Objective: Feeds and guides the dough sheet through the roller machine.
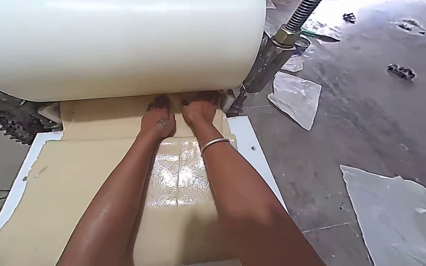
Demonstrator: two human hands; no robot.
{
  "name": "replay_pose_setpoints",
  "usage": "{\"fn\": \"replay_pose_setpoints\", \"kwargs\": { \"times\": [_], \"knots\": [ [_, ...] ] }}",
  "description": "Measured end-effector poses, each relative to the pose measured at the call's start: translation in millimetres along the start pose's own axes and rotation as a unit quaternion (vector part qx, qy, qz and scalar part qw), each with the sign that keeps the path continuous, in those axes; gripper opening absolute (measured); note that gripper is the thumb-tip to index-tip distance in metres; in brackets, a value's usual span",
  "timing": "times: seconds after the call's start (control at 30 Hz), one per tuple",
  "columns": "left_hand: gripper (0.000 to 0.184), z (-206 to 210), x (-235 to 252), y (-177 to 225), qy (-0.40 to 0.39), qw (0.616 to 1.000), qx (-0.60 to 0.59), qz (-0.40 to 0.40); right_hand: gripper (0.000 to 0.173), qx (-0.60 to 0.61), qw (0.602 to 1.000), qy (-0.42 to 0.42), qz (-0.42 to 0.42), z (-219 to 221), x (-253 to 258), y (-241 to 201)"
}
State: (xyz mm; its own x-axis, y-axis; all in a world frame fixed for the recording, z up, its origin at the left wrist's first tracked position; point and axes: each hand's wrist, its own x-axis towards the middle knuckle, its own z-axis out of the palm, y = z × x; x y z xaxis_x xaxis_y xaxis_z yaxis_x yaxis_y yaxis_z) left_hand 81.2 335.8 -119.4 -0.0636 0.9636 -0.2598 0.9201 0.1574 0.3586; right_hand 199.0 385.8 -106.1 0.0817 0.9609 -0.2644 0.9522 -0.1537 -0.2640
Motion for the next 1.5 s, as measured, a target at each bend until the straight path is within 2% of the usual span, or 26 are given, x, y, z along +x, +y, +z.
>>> {"fn": "replay_pose_setpoints", "kwargs": {
  "times": [0.07,0.1,0.17,0.2,0.37,0.47,0.6,0.7,0.77,0.83,0.9,0.97,1.03,1.1,1.2,1.27,1.37,1.43,1.47,1.5],
  "knots": [
    [0.051,-1,2,3,-0.016,1.0,0.009,-0.005,0.059,-0.019,0.999,0.031,0.006,2,-4,1],
    [0.052,-1,2,2,-0.014,1.0,0.01,-0.004,0.05,-0.037,0.998,0.055,-0.012,5,-9,1],
    [0.051,0,4,0,0.004,1.0,0.014,0.002,0.023,-0.082,0.977,0.139,-0.139,17,-21,-1],
    [0.051,0,5,0,0.009,1.0,0.016,0.003,0.019,-0.089,0.964,0.144,-0.205,21,-25,-5],
    [0.05,-2,4,-1,-0.007,0.998,0.056,0.004,0.027,-0.086,0.941,0.017,-0.328,24,-13,1],
    [0.044,-3,4,1,-0.017,0.996,0.093,0.005,0.036,-0.129,0.941,0.001,-0.314,25,-12,-1],
    [0.054,-20,-16,-11,-0.066,0.994,0.082,0.029,0.035,-0.2,0.949,-0.087,-0.227,5,-27,-26],
    [0.082,-20,-63,-51,-0.086,0.995,0.053,0.024,0.031,-0.217,0.953,-0.117,-0.175,6,-34,-40],
    [0.091,-16,-88,-74,-0.033,0.998,0.03,0.032,0.031,-0.221,0.956,-0.107,-0.159,14,-35,-47],
    [0.097,-23,-93,-81,-0.055,0.998,0.02,0.011,0.032,-0.204,0.964,-0.078,-0.15,24,-37,-50],
    [0.093,-41,-85,-76,-0.117,0.993,0.015,-0.011,0.04,-0.181,0.97,-0.036,-0.156,26,-40,-51],
    [0.087,-50,-76,-77,-0.135,0.99,-0.021,-0.018,0.049,-0.2,0.963,-0.042,-0.174,10,-50,-53],
    [0.091,-51,-72,-79,-0.157,0.986,-0.035,-0.039,0.046,-0.201,0.955,-0.079,-0.205,-12,-60,-44],
    [0.091,-58,-64,-75,-0.195,0.98,-0.006,-0.036,0.043,-0.173,0.943,-0.135,-0.249,-26,-48,-36],
    [0.074,-64,-64,-75,-0.247,0.967,0.031,0.043,0.056,-0.095,0.926,-0.222,-0.291,-17,-49,-8],
    [0.063,-75,-83,-75,-0.213,0.972,0.037,0.094,0.064,-0.095,0.914,-0.262,-0.295,-16,-59,10],
    [0.056,-94,-142,-63,-0.126,0.983,0.076,0.108,0.056,-0.105,0.891,-0.288,-0.334,-37,-79,17],
    [0.05,-99,-194,-52,-0.072,0.986,0.092,0.117,0.051,-0.151,0.878,-0.256,-0.375,-66,-111,15],
    [0.044,-96,-222,-49,-0.018,0.986,0.093,0.14,0.049,-0.186,0.877,-0.225,-0.382,-86,-142,14],
    [0.034,-84,-249,-53,0.076,0.975,0.095,0.186,0.045,-0.217,0.877,-0.186,-0.385,-101,-180,18]
  ]
}}
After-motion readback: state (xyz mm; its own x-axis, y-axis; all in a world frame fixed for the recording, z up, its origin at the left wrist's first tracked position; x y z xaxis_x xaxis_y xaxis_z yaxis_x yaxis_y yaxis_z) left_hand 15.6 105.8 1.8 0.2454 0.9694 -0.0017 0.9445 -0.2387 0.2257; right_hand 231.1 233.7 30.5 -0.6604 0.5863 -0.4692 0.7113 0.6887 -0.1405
